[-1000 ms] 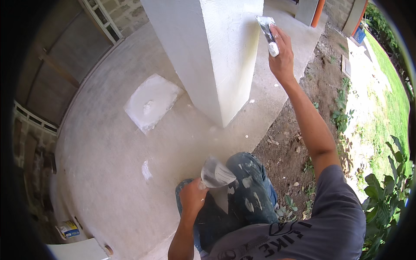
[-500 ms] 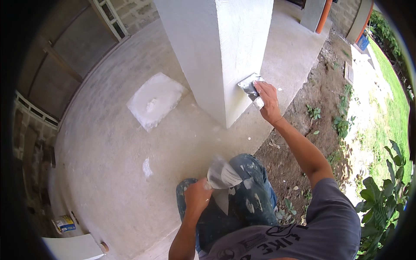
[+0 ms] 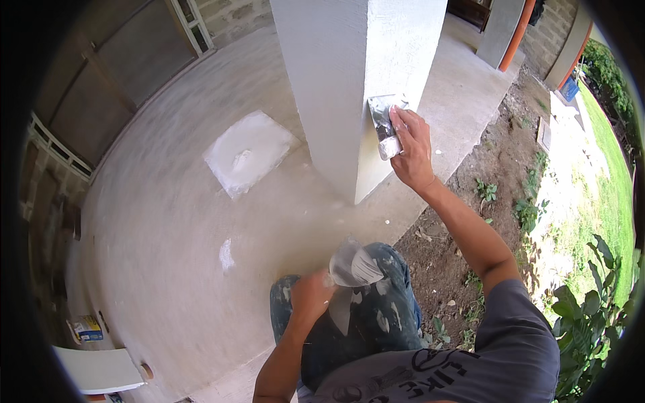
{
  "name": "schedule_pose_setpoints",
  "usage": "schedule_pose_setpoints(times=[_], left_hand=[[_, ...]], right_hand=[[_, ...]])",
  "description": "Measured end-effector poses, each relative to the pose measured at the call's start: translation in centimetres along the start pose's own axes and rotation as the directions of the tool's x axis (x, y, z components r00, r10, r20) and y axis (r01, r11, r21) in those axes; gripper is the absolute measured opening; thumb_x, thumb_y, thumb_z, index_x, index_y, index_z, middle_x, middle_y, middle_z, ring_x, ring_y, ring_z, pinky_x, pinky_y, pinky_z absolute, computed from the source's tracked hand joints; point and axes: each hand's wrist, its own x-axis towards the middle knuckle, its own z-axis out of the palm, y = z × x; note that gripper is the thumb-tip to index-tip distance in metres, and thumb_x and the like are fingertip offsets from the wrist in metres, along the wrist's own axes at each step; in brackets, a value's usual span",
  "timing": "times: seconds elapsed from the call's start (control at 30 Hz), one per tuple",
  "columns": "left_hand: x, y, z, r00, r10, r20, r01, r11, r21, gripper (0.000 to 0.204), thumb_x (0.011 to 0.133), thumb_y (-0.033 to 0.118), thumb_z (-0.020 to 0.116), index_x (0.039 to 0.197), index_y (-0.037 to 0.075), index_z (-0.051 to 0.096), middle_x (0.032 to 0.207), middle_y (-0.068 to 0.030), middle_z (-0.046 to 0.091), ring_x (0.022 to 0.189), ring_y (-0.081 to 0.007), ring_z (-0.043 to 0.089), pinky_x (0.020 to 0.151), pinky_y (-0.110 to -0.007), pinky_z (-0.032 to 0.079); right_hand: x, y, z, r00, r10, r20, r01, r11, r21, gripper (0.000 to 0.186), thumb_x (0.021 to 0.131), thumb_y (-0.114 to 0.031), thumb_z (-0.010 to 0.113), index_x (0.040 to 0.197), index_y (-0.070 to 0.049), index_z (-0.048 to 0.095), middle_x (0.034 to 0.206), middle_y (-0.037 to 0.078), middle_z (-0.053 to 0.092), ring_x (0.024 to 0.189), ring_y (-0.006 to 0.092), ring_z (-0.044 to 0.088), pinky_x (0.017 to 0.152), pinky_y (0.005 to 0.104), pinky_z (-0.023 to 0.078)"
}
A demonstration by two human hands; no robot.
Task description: The person applies white plaster to a vertical column using a trowel and hawk. They repeatedly scoop plaster from the hawk and smooth it onto the column surface, working from lower to higher sections.
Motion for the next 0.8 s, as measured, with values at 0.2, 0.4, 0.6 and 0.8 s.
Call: schedule_pose_setpoints(times=[0.2,0.4,0.6,0.8], left_hand=[[4.6,2.3,-2.5,0.976,0.118,-0.181,-0.115,0.993,0.028,0.032,0.087,0.03,0.088,0.107,0.007,0.077,0.094,-0.0238,0.077,0.095,-0.05,0.072,0.08,-0.054,0.057],[6.9,5.9,-6.0,0.964,0.143,-0.226,-0.136,0.99,0.046,0.03,0.088,0.027,0.087,0.106,0.006,0.075,0.092,-0.0233,0.077,0.093,-0.0494,0.072,0.079,-0.053,0.057],[5.7,6.0,-6.5,0.98,0.083,-0.179,-0.098,0.992,-0.077,0.032,0.088,0.029,0.087,0.107,0.006,0.075,0.093,-0.0235,0.077,0.094,-0.0501,0.071,0.079,-0.051,0.056],[4.7,4.6,-3.6,0.989,0.097,-0.11,-0.1,0.995,-0.023,0.034,0.088,0.028,0.087,0.109,0.005,0.076,0.096,-0.0245,0.076,0.097,-0.0505,0.071,0.08,-0.05,0.057]], right_hand=[[-4.1,-5.1,-7.3,0.923,0.072,0.377,-0.202,0.926,0.319,0.069,0.085,0.007,0.074,0.153,-0.004,0.064,0.157,0.017,0.062,0.147,0.0386,0.055,0.124,0.0564,0.04],[-8.7,-5.7,-10.5,0.796,-0.207,0.569,0.016,0.946,0.323,0.072,0.09,0.006,0.064,0.16,-0.011,0.061,0.161,0.011,0.061,0.152,0.0373,0.052,0.132,0.0623,0.03],[0.7,7.4,-8.4,0.986,-0.073,0.151,0.082,0.995,-0.049,0.071,0.093,0.0,0.077,0.161,-0.01,0.058,0.16,0.015,0.062,0.149,0.0384,0.055,0.128,0.055,0.041],[11.6,12.2,-4.0,0.979,-0.133,-0.153,0.097,0.971,-0.22,0.073,0.093,0.008,0.07,0.163,-0.008,0.054,0.159,0.017,0.059,0.145,0.0423,0.054,0.124,0.0497,0.044]])
